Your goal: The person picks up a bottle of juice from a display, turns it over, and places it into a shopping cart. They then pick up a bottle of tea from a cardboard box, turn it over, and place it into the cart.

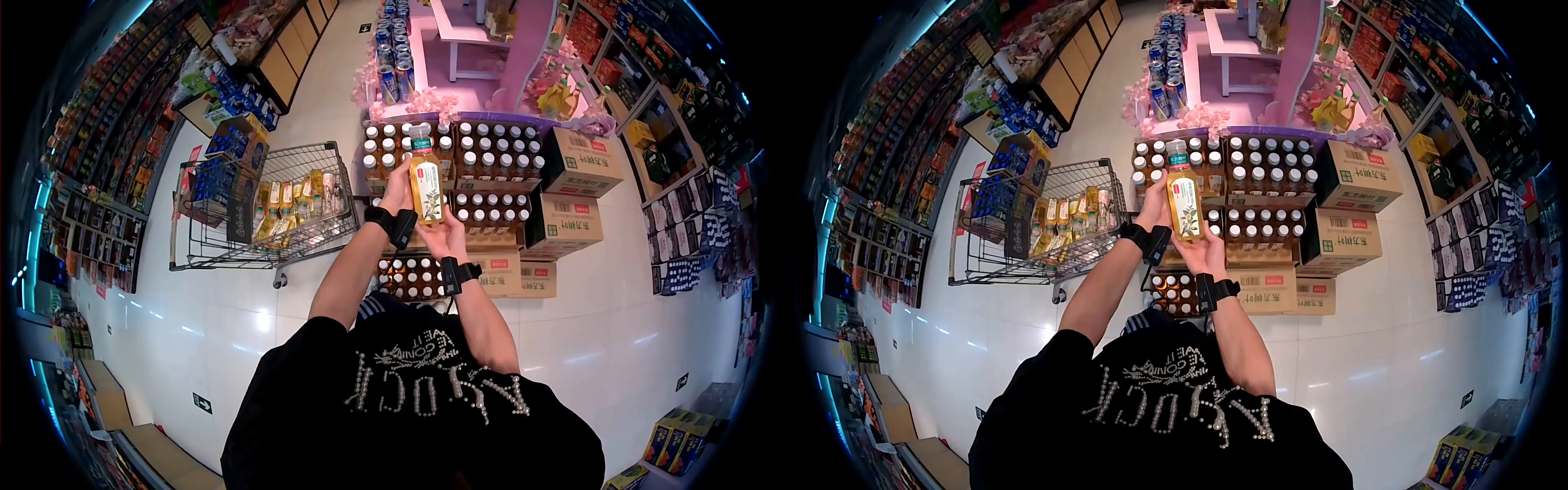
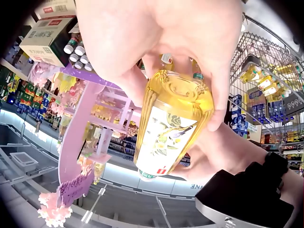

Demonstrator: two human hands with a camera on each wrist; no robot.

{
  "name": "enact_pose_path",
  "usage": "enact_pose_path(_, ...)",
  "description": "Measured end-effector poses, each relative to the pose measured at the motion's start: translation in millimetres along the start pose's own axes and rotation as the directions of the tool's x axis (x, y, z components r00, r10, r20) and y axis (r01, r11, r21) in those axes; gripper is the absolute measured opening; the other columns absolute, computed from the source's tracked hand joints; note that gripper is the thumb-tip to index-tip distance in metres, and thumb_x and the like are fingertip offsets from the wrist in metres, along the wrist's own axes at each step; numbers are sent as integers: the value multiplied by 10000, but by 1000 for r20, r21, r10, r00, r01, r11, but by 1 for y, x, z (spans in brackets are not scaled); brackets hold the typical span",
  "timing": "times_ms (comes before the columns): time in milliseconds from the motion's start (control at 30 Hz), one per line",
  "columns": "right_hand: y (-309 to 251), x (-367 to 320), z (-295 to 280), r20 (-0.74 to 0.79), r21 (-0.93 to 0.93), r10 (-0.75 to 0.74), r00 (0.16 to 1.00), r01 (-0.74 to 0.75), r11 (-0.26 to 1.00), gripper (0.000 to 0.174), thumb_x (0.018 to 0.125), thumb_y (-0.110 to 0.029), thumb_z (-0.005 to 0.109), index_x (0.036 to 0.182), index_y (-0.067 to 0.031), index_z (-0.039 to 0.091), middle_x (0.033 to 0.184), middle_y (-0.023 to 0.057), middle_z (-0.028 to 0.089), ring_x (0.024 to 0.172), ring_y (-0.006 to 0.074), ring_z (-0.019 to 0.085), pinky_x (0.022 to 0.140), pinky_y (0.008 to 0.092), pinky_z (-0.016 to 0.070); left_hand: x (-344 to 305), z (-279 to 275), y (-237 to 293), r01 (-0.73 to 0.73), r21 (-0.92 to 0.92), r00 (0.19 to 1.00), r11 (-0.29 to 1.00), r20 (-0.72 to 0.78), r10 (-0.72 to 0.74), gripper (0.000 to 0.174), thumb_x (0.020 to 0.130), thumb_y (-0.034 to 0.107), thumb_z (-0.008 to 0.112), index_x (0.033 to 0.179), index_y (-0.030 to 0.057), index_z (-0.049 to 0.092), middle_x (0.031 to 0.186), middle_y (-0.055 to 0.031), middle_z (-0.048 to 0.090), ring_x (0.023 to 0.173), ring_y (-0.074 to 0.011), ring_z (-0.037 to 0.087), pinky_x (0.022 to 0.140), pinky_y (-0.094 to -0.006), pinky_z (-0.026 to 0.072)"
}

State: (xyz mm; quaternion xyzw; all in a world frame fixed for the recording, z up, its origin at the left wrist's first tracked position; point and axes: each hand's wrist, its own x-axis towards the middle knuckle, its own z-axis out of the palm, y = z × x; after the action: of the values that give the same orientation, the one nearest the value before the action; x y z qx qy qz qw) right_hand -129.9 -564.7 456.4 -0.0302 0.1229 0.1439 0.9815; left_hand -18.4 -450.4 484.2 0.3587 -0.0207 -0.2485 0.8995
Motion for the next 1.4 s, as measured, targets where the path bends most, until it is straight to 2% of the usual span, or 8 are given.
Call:
enact_pose_path(67,2,2,3,7,-10,-10,1000,10,1000,388,919,-264,444,1225,-28,410,1235,161,438,1125,313,435,971,456,368,0,0,5,-11,1,999,1000,43,11,471,907,447,401,1130,43,495,1020,-84,586,895,-196,575,801,-335,463)
enact_pose_path(433,11,21,6,-4,-40,-16,1000,15,999,376,906,-259,469,1208,-37,428,1236,176,426,1137,346,409,1013,463,317,3,-9,20,-37,7,999,999,11,37,457,907,436,406,1118,44,511,1010,-90,588,893,-202,568,806,-322,448)
enact_pose_path(600,16,27,1,-17,-15,18,1000,-19,1000,408,915,-262,450,1257,-49,392,1255,154,420,1140,309,421,960,462,370,3,-22,20,-12,-25,999,1000,33,12,453,905,434,404,1104,40,511,986,-94,595,875,-209,579,798,-329,458)
enact_pose_path(1100,22,44,-40,-154,-147,96,983,-119,982,416,903,-334,486,1240,-114,380,1239,103,428,1098,279,477,913,445,420,-14,-53,-5,149,-59,961,987,-228,-158,437,878,448,478,1099,73,521,939,-66,596,850,-190,583,763,-327,474)
enact_pose_path(1200,14,46,-46,-241,-477,149,959,-251,842,486,875,-308,558,1273,-134,338,1198,66,446,1089,229,489,873,427,457,-9,-78,-28,287,220,910,932,-367,-193,384,819,342,621,1074,82,502,893,-47,586,789,-168,592,682,-316,492)
enact_pose_path(1300,-9,65,-66,-380,-599,201,903,-406,691,601,796,-216,675,1279,-105,335,1159,64,478,999,211,538,860,389,461,-2,-77,-34,322,227,894,919,-391,-217,399,795,250,666,1097,74,473,935,-37,566,846,-149,578,678,-299,485)
enact_pose_path(1333,-15,74,-71,-384,-596,197,902,-405,693,601,796,-216,675,1279,-105,335,1159,64,478,999,211,538,860,389,461,4,-81,-37,360,246,894,900,-368,-257,414,788,233,673,1112,69,474,978,-40,565,875,-153,574,711,-302,477)
enact_pose_path(1400,-34,92,-76,-297,-821,142,944,-328,468,631,752,-181,717,1260,-85,356,1102,68,524,953,175,547,822,347,470,20,-82,-41,321,389,927,863,-315,-203,459,772,219,690,1142,62,468,1035,-48,563,912,-152,565,768,-297,458)
